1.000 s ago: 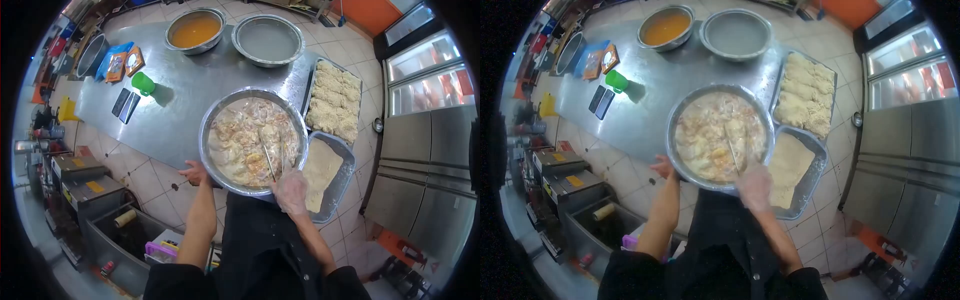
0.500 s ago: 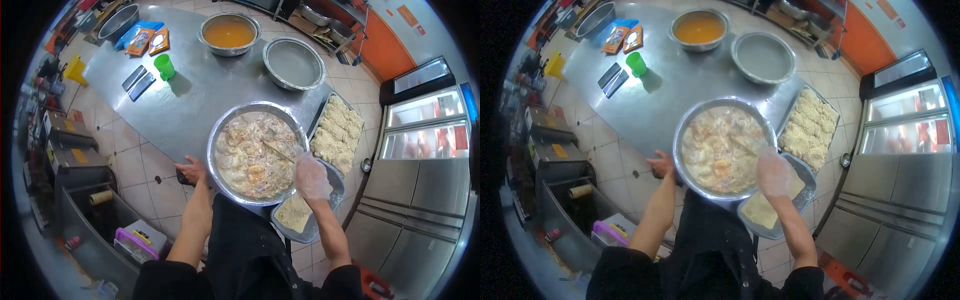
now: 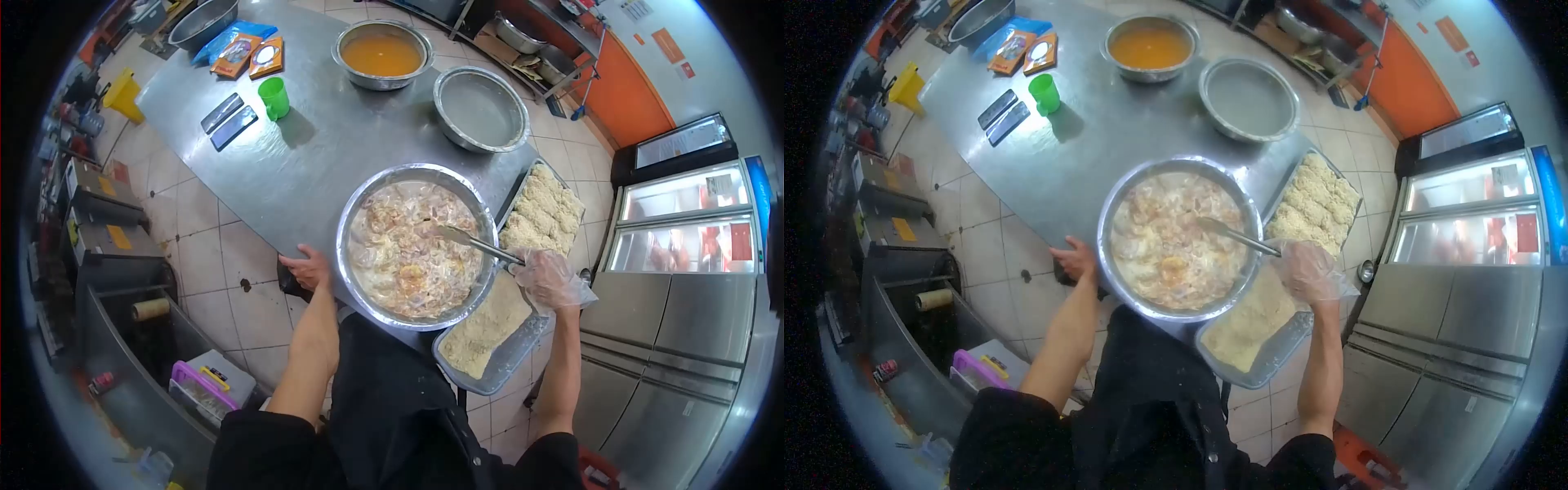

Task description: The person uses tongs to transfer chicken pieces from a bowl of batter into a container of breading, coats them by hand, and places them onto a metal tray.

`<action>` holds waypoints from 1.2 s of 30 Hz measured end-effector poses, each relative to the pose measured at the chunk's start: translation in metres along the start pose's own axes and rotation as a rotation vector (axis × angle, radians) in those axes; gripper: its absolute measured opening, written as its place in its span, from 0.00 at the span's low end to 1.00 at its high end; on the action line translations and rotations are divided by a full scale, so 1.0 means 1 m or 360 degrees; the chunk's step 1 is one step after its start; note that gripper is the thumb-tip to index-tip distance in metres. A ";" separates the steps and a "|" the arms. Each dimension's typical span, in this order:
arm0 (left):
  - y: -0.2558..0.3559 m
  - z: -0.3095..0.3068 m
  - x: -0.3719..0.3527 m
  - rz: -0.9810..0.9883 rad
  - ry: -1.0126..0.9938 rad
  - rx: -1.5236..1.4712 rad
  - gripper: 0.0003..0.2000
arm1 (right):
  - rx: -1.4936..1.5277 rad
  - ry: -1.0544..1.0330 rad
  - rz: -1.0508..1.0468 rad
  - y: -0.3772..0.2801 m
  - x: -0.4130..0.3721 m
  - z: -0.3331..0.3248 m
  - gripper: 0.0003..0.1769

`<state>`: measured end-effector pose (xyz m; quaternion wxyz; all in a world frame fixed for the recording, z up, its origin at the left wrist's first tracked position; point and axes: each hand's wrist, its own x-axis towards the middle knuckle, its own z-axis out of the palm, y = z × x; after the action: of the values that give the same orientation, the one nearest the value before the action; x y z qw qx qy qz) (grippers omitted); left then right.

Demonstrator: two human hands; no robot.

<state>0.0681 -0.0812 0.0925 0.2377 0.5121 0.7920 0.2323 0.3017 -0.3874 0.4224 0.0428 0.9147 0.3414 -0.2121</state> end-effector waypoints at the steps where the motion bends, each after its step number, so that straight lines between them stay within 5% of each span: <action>1: 0.002 -0.002 0.000 -0.0029 -0.0028 -0.0004 0.36 | 0.0030 0.0015 -0.0067 0.005 -0.001 -0.003 0.17; 8: 0.004 -0.001 0.003 -0.0140 -0.0117 0.0154 0.37 | 0.0043 -0.0173 0.0165 -0.016 -0.022 -0.058 0.19; 15: 0.000 0.000 0.000 0.0044 0.0024 -0.0021 0.37 | -0.0167 0.0380 0.0014 -0.010 -0.057 -0.095 0.19; 19: 0.008 -0.008 -0.001 -0.0054 -0.0106 0.0120 0.37 | -0.0508 0.0418 -0.0155 -0.023 -0.061 -0.057 0.18; 21: 0.003 -0.002 0.003 -0.0127 -0.0154 0.0093 0.37 | -0.0451 0.0566 -0.0506 -0.041 -0.071 -0.033 0.13; 25: -0.004 0.010 0.005 -0.0001 0.0018 0.0073 0.37 | -0.0446 0.0386 -0.0484 -0.045 -0.070 0.003 0.15; 31: 0.007 -0.006 -0.001 -0.0069 -0.0130 0.0066 0.37 | -0.0285 0.0561 -0.0319 -0.038 -0.045 0.020 0.15; 33: -0.005 0.003 0.003 -0.0006 -0.0074 0.0141 0.37 | -0.0294 0.0166 0.0046 -0.038 -0.021 0.015 0.15; 36: -0.007 0.008 0.000 0.0127 0.0105 0.0064 0.37 | 0.0031 0.0018 0.0166 -0.024 0.030 0.016 0.15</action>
<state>0.0680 -0.0830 0.0824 0.1916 0.5399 0.7829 0.2424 0.3013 -0.3546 0.3966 0.0429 0.9329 0.2912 -0.2076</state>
